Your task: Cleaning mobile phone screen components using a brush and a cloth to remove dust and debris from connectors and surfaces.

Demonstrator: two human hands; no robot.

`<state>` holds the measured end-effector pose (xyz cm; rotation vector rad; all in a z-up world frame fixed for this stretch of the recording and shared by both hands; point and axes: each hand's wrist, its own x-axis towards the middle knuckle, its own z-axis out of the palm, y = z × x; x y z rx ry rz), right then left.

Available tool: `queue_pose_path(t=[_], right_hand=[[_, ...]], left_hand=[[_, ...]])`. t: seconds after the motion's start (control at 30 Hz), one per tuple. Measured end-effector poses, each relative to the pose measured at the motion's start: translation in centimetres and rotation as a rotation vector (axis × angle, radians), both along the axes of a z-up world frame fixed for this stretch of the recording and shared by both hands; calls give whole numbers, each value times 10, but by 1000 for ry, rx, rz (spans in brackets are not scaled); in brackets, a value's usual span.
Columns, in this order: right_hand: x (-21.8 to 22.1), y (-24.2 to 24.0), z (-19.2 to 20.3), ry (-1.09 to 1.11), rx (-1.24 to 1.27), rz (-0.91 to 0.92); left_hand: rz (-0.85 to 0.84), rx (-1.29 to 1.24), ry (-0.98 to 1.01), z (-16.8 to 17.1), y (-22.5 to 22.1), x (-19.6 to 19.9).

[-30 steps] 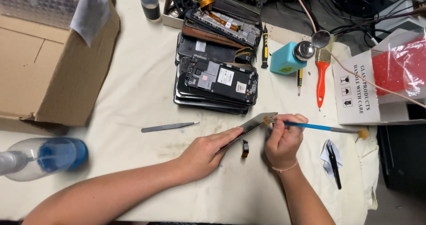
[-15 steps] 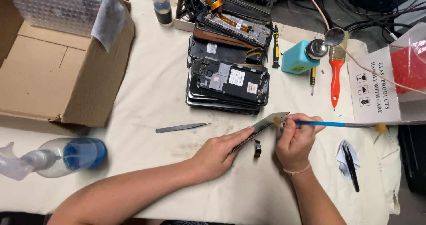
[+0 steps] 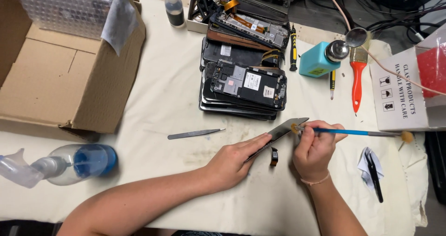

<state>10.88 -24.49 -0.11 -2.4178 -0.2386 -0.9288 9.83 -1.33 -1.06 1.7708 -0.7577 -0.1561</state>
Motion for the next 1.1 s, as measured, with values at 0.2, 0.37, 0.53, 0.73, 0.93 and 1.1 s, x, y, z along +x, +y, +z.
queue_pose_path(t=[0.2,0.37,0.53,0.73,0.93,1.1], right_hand=[[0,8,2,-21,52,90],[-5,11,2,15,47,120],[-4,5,-7,58,98,30],[-4,6,-4,66,124,86],[-6,12,3,50,114,165],[-6,13,0,26,93,101]], left_hand=[[-19,42,56,2,2,-2],[-8,73,62,0,1,-3],[-21,31,18,3,2,-3],[-14,24,-9,5,-1,-2],[17,33,-10,12,-1,-3],[24,27,-26,13,1,-3]])
